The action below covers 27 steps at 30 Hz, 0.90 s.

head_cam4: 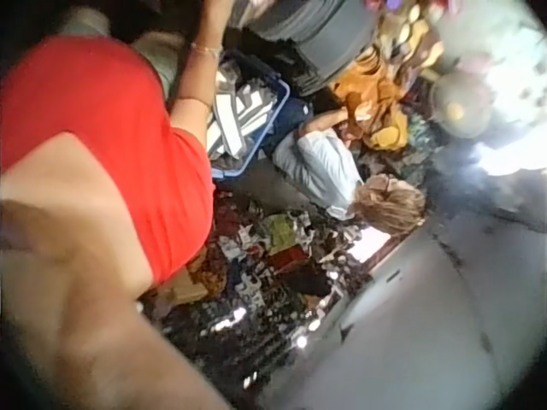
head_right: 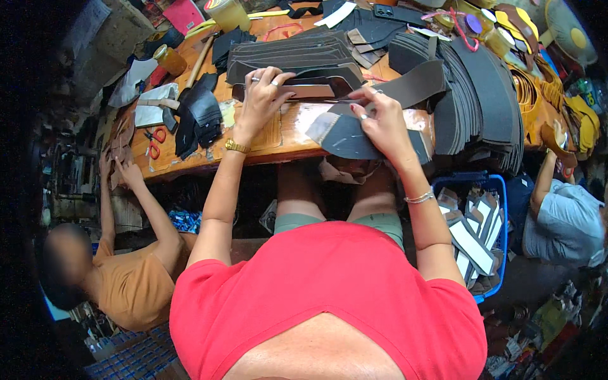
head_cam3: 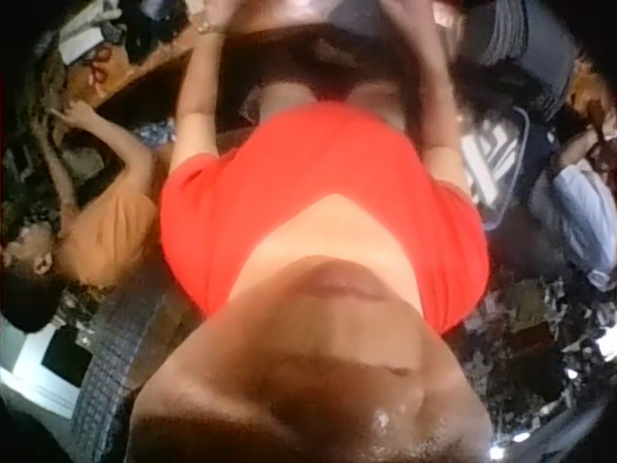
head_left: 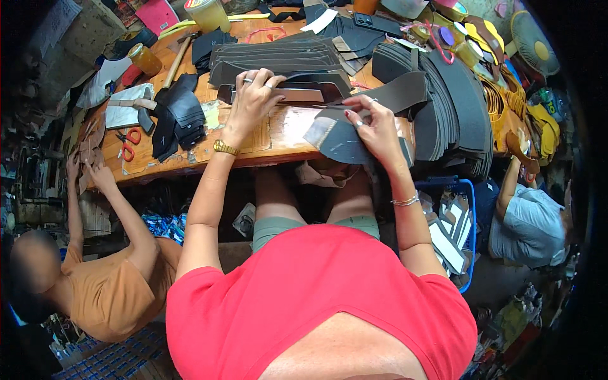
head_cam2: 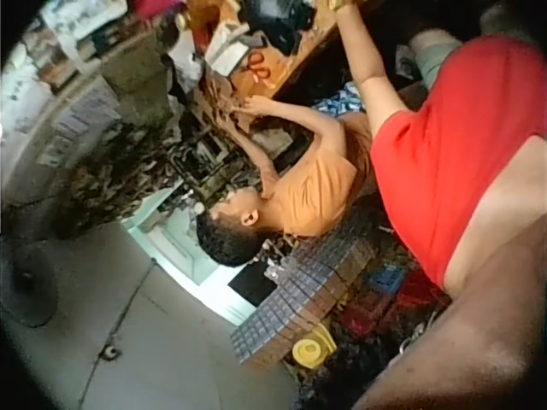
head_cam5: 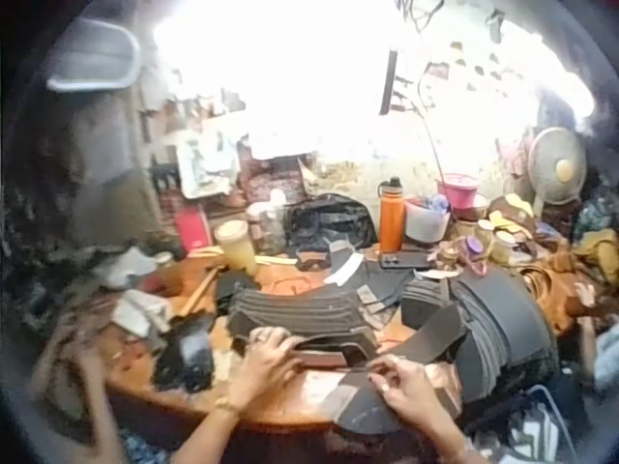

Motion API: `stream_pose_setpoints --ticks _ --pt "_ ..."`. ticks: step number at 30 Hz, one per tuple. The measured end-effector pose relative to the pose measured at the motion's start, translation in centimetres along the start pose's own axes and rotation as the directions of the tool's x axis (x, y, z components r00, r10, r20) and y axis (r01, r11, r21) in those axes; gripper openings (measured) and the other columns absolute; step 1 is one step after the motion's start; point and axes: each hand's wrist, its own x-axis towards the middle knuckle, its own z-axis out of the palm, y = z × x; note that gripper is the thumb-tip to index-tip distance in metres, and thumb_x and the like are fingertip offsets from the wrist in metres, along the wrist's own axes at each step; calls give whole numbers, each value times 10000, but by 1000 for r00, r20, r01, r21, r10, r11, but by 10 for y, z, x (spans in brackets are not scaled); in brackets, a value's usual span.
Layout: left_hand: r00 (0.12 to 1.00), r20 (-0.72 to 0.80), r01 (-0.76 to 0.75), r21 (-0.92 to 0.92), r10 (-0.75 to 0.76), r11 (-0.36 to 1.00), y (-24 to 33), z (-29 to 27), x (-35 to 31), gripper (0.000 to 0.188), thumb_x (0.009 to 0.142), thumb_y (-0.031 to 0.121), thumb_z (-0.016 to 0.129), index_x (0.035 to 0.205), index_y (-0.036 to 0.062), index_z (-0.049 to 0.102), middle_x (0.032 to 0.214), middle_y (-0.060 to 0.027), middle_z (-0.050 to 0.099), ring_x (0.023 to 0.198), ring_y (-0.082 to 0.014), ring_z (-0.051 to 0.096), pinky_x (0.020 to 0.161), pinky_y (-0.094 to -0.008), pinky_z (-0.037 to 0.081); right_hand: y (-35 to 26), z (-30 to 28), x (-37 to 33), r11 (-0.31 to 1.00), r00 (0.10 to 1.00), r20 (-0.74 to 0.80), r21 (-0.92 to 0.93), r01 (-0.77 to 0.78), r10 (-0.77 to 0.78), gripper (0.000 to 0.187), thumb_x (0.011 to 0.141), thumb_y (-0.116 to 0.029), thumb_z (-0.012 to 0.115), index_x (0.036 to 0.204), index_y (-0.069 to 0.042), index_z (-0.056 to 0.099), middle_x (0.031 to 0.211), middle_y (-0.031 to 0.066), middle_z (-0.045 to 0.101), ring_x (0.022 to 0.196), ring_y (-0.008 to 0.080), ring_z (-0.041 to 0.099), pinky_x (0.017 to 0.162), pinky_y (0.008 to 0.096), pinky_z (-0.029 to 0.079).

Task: The person repeatedly picks up dark gray shoe insole pieces from a cluttered workbench, aligns them, and stacks them into a neat pile. The person also handles a few lighter-colored insole pieces and places them on the stack. The task continues with consistent stacking motions throughout the clip.

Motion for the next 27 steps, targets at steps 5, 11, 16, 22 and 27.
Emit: stream_pose_setpoints --ticks 5,11,16,22,27 --pt "1000 -25 16 -94 -18 995 8 0 -11 252 812 131 725 1042 108 624 1050 -61 646 1030 -255 601 990 -421 354 -20 36 12 932 962 -49 -262 249 -270 450 810 -85 710 1240 -101 580 1351 158 522 968 405 655 800 465 548" --pt "995 100 23 -367 15 930 17 -17 -2 271 845 105 688 1101 73 607 919 -102 649 892 -269 639 824 -362 469 -8 71 30 817 932 134 -451 360 -337 424 827 -59 637 1246 -36 575 1177 188 593 825 369 687 715 453 567" --pt "890 433 415 -644 -141 642 -11 -24 24 369 998 285 571 1296 67 588 864 -76 683 762 -154 660 710 -320 541 0 82 33 756 935 155 -553 350 -320 212 861 -46 549 1049 -27 645 951 148 629 744 330 694 655 429 564" --pt "787 583 525 -459 -203 717 -30 -6 57 430 887 232 731 1235 32 575 668 -56 655 479 -95 587 433 -236 441 1 81 32 778 942 165 -532 335 -293 232 851 -32 546 1061 -39 645 974 150 622 744 337 690 653 429 565" --pt "855 457 470 -483 -245 739 -18 -3 52 179 858 131 738 935 7 636 639 -70 656 484 -88 590 411 -244 438 4 81 33 806 951 150 -503 310 -272 219 860 -44 553 1059 -58 642 987 152 614 763 348 678 665 446 557"
